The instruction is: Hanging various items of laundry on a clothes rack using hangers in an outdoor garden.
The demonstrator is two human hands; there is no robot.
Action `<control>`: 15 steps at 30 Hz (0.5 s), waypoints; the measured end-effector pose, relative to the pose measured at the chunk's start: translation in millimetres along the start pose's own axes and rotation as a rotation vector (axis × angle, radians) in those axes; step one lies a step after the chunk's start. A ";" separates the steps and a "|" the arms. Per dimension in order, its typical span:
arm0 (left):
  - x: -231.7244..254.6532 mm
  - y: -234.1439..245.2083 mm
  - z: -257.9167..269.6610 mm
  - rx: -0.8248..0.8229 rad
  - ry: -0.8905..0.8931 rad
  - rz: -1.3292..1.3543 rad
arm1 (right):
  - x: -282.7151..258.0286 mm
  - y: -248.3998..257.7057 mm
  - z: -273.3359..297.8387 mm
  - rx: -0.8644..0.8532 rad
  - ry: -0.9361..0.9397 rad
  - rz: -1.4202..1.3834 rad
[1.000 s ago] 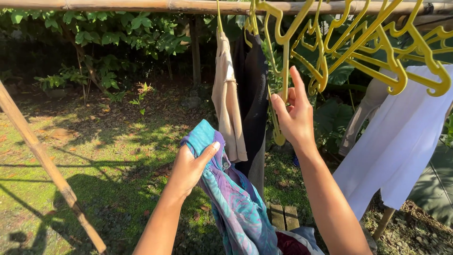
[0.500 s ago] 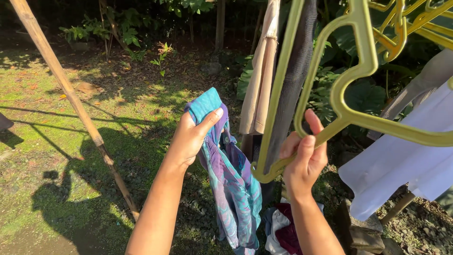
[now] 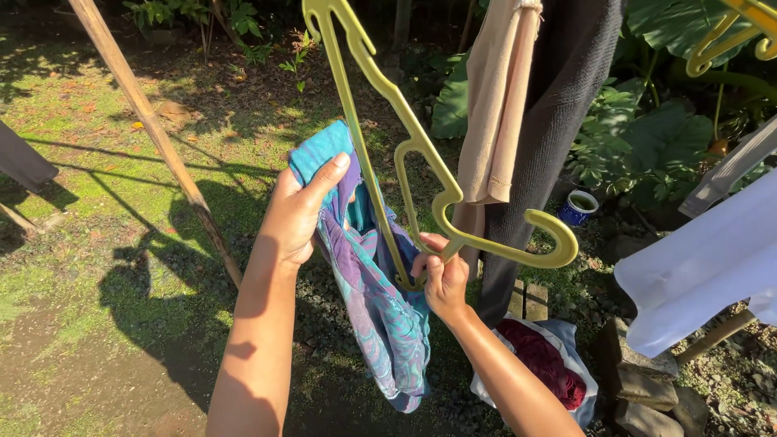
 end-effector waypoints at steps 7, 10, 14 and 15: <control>-4.9 17.6 -6.6 0.067 -0.044 -0.035 | 4.5 20.7 7.8 -0.113 -0.171 0.109; -15.4 12.4 -11.6 0.061 -0.058 -0.060 | -14.9 6.0 -1.1 -0.180 -0.172 0.072; -32.6 8.6 -15.4 0.031 -0.075 -0.075 | -26.2 -8.7 -2.1 0.041 -0.341 0.161; -33.1 8.1 -17.0 0.027 -0.073 -0.076 | -27.4 -11.9 -2.2 0.045 -0.342 0.161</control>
Point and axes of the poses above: each hand's wrist, its own z-axis away from the middle knuckle, its own y-axis out of the back of the hand, x = y × z, the point moved 3 cm from there along -z, towards the middle knuckle, and after that the axes turned 14 degrees about -y, right-handed, at the moved point
